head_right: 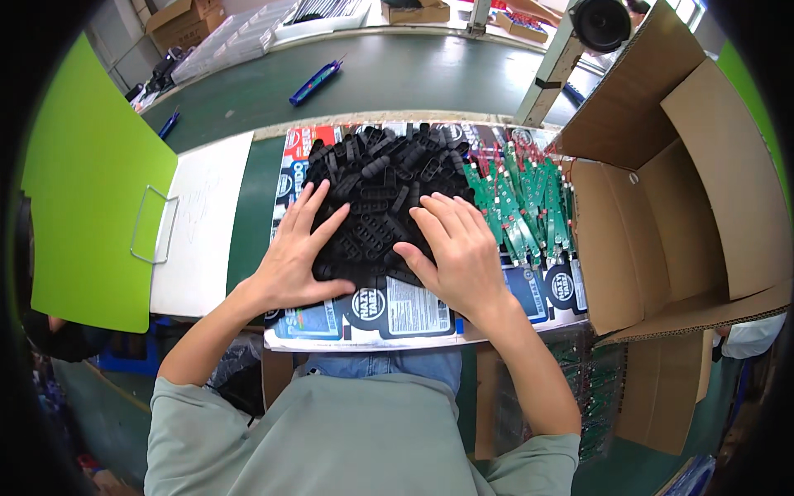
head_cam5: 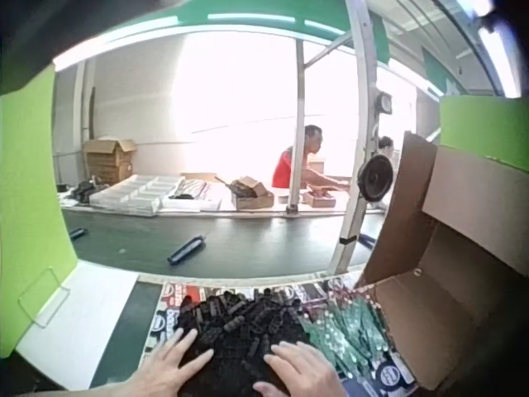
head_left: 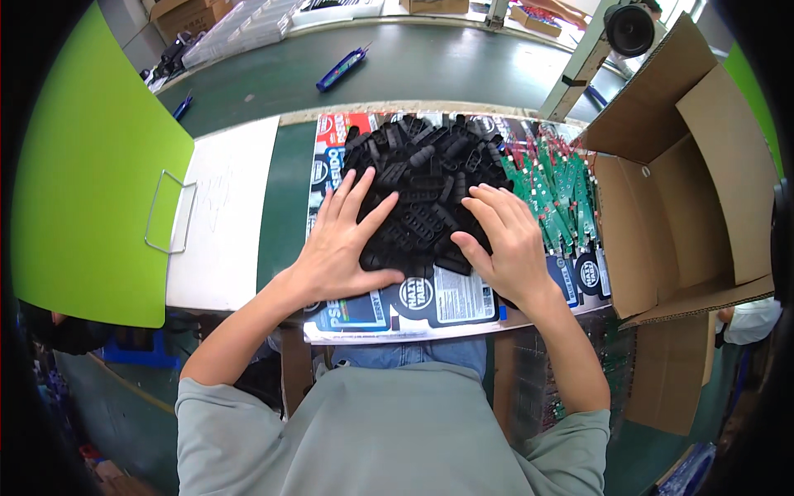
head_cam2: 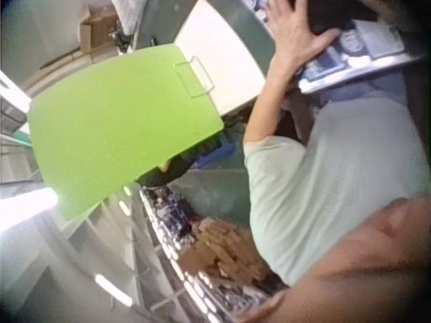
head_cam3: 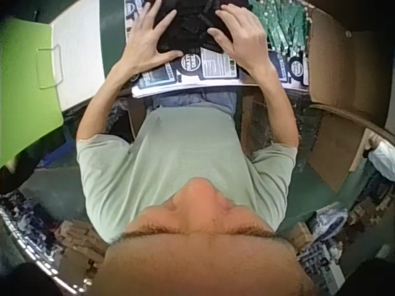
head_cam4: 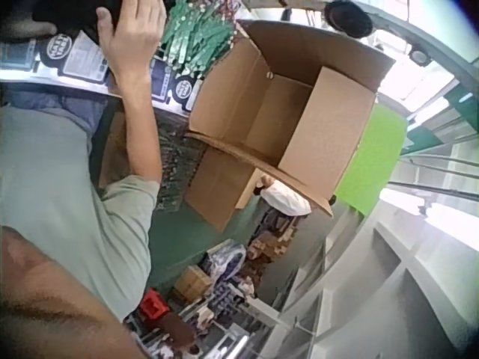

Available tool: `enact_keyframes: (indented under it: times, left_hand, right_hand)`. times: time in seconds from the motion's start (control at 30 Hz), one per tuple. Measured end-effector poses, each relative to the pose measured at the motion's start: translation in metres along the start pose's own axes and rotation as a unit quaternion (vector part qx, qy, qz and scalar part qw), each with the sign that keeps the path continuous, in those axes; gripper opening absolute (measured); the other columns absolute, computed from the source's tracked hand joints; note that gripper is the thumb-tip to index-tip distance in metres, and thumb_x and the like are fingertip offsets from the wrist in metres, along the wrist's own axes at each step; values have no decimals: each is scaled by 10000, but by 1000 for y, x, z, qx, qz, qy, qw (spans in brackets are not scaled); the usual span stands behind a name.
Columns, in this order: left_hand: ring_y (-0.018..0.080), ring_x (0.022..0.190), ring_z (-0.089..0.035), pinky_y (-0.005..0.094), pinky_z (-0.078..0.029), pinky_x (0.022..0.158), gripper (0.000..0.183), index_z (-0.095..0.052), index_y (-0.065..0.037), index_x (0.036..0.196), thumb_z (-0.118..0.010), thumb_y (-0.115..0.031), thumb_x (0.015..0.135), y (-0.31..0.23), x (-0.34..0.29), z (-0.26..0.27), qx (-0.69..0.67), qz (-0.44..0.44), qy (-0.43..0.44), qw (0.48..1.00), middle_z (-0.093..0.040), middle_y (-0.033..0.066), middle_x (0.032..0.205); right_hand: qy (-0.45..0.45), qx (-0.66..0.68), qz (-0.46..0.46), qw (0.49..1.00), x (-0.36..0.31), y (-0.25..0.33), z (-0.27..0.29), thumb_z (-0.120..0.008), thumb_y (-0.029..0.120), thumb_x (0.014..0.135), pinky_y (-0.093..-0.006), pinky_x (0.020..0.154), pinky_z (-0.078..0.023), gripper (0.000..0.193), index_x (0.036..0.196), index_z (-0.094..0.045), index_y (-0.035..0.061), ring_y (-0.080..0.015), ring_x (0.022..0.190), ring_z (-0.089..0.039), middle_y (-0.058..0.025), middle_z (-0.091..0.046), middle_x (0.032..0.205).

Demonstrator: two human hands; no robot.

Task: The person inserts green circuit boards into blue plastic casings at a workbench. They repeatedly pick up a circuit board, align it with a casing, and press it into place before setting the assembled unit aside. The person also organizes a pile of black plastic components on the table.

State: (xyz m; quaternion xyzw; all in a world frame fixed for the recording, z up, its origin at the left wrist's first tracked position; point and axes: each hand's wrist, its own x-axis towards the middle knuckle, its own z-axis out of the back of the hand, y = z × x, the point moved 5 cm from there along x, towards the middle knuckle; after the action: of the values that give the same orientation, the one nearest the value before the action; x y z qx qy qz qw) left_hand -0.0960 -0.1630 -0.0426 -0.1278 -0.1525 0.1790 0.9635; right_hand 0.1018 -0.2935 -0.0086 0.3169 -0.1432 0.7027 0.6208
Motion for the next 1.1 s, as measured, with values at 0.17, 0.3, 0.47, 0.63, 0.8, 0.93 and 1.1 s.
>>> enact_keyframes:
  times: [0.17, 0.3, 0.47, 0.63, 0.8, 0.93, 1.1]
  left_hand:
    - [493, 1522, -218, 582, -253, 1216, 990, -443, -109, 1552, -856, -441, 716, -2, -2, -3, 2, -24, -56, 998, -233, 257, 1656]
    - [480, 1520, -236, 583, -274, 1210, 954, -454, -118, 1545, -843, -451, 739, 1, -6, -10, 0, -22, -71, 997, -243, 251, 1654]
    - [470, 1521, -244, 578, -275, 1216, 921, -460, -108, 1538, -815, -495, 782, 3, -10, -11, 21, -29, -90, 995, -256, 250, 1648]
    - [466, 1519, -251, 565, -278, 1222, 900, -469, -105, 1529, -795, -528, 804, 5, -12, -12, 30, -40, -116, 992, -273, 250, 1639]
    - [471, 1507, -276, 554, -284, 1222, 878, -477, -87, 1516, -744, -589, 847, 6, -12, -14, 34, -54, -136, 989, -294, 271, 1623]
    - [480, 1496, -292, 547, -285, 1221, 873, -488, -57, 1501, -748, -574, 847, 4, -13, -14, 23, -61, -140, 988, -308, 291, 1612]
    - [477, 1498, -300, 530, -277, 1227, 866, -486, -41, 1494, -813, -458, 810, -1, -9, -8, 3, -71, -122, 990, -310, 273, 1620]
  right_hand:
    - [69, -34, 23, 997, -24, 14, 0, -837, 365, 787, -546, 1127, -398, 652, 1286, -642, -6, -400, 1322, -543, -212, -604, 1363]
    - [57, -31, -4, 998, -32, 10, -13, -837, 247, 783, -530, 1128, -404, 650, 1330, -607, -19, -409, 1326, -536, -212, -595, 1376]
    - [35, -26, -4, 999, -34, 12, -14, -825, 207, 803, -499, 1098, -429, 574, 1286, -622, -28, -410, 1320, -543, -207, -608, 1370]
    - [19, -31, -7, 999, -34, 11, -14, -793, 192, 822, -490, 1101, -430, 525, 1276, -632, -16, -399, 1319, -550, -202, -610, 1374]
    - [13, -19, -30, 999, -37, 9, -13, -636, 49, 863, -473, 1107, -437, 404, 1262, -646, -10, -392, 1312, -559, -205, -606, 1382]
    - [4, -26, -27, 999, -39, 9, -13, -605, -19, 877, -478, 1088, -457, 363, 1237, -657, -19, -402, 1287, -577, -211, -612, 1370]
    - [-29, -18, -24, 999, -40, 9, -7, -698, 21, 865, -464, 1051, -494, 346, 1208, -659, 7, -383, 1231, -610, -193, -633, 1312]
